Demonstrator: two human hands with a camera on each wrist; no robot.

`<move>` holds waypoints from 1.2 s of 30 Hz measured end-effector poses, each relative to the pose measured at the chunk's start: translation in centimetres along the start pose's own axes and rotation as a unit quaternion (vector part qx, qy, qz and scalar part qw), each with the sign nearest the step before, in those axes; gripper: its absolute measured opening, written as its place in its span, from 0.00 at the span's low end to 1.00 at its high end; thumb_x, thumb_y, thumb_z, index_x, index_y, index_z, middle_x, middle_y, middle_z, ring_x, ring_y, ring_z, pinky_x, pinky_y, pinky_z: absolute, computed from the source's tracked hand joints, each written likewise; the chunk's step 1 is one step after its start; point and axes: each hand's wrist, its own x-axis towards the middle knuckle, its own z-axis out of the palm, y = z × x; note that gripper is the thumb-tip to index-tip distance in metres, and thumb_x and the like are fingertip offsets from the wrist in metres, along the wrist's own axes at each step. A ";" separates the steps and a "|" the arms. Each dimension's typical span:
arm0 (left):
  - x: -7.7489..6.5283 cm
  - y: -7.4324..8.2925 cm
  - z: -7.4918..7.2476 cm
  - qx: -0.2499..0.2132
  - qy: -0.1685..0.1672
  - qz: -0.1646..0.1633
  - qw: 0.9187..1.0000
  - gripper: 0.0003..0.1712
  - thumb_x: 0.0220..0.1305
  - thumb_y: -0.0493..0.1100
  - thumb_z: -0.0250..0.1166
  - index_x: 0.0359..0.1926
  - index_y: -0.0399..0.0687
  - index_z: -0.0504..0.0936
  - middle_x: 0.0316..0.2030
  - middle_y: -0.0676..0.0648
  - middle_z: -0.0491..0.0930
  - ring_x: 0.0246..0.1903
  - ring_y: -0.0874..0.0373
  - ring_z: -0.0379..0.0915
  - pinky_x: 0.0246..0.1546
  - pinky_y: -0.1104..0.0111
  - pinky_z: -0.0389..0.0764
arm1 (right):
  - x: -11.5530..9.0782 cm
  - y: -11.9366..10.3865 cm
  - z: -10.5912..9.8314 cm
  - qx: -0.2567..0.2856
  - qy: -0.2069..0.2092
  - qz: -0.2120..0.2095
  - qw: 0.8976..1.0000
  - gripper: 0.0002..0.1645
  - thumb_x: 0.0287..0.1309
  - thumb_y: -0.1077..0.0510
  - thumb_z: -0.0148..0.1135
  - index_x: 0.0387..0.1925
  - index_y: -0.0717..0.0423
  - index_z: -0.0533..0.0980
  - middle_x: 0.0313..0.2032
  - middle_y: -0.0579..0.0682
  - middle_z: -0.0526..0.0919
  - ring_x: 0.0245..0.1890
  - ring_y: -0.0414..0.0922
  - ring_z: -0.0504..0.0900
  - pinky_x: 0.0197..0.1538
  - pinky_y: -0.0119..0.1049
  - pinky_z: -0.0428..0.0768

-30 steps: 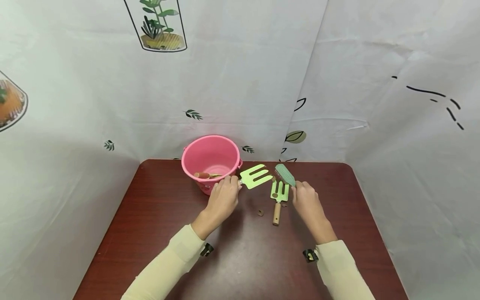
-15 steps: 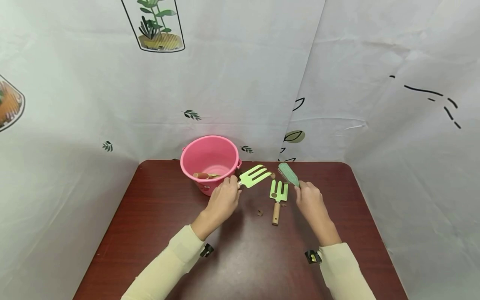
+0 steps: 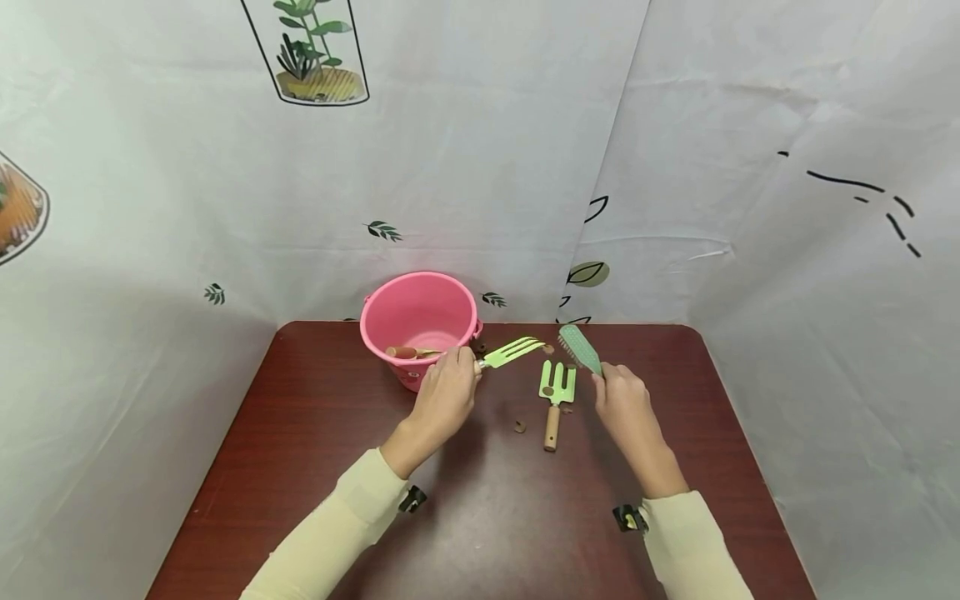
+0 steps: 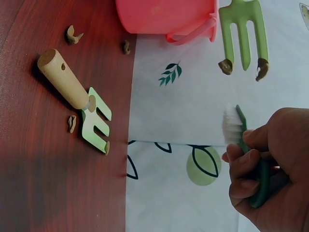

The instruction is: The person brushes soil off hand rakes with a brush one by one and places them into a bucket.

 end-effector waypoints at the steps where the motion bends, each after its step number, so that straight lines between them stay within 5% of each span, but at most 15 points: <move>1: 0.0 0.0 0.0 0.000 0.001 -0.001 1.000 0.08 0.71 0.40 0.63 0.40 0.39 0.75 0.33 0.43 0.75 0.33 0.49 0.76 0.31 0.59 0.79 | 0.0 -0.1 -0.1 0.000 0.000 0.001 1.000 0.13 0.65 0.69 0.64 0.45 0.79 0.79 0.33 0.69 0.82 0.35 0.66 0.84 0.39 0.61 0.81; 10: 0.1 -0.1 0.0 0.012 0.026 0.002 1.000 0.08 0.70 0.42 0.67 0.38 0.42 0.79 0.32 0.44 0.72 0.32 0.49 0.72 0.33 0.59 0.74 | 0.1 -0.7 -0.9 -0.001 0.009 -0.002 1.000 0.15 0.66 0.68 0.63 0.48 0.80 0.78 0.36 0.71 0.83 0.36 0.66 0.84 0.40 0.61 0.82; 27: 0.0 0.2 -0.5 0.025 -0.029 -0.005 0.999 0.05 0.70 0.38 0.65 0.44 0.43 0.81 0.36 0.44 0.80 0.41 0.48 0.79 0.39 0.57 0.74 | 0.3 -1.8 -1.5 0.011 0.042 -0.042 0.998 0.13 0.63 0.70 0.65 0.46 0.78 0.79 0.33 0.68 0.81 0.32 0.63 0.82 0.36 0.60 0.81; 36: 0.0 0.4 -0.5 0.047 -0.042 0.000 0.998 0.13 0.65 0.40 0.69 0.49 0.43 0.81 0.37 0.45 0.81 0.40 0.48 0.81 0.38 0.57 0.75 | 0.4 -3.6 -1.4 0.016 0.004 -0.054 0.998 0.13 0.65 0.68 0.65 0.46 0.76 0.79 0.35 0.66 0.83 0.33 0.59 0.83 0.37 0.56 0.82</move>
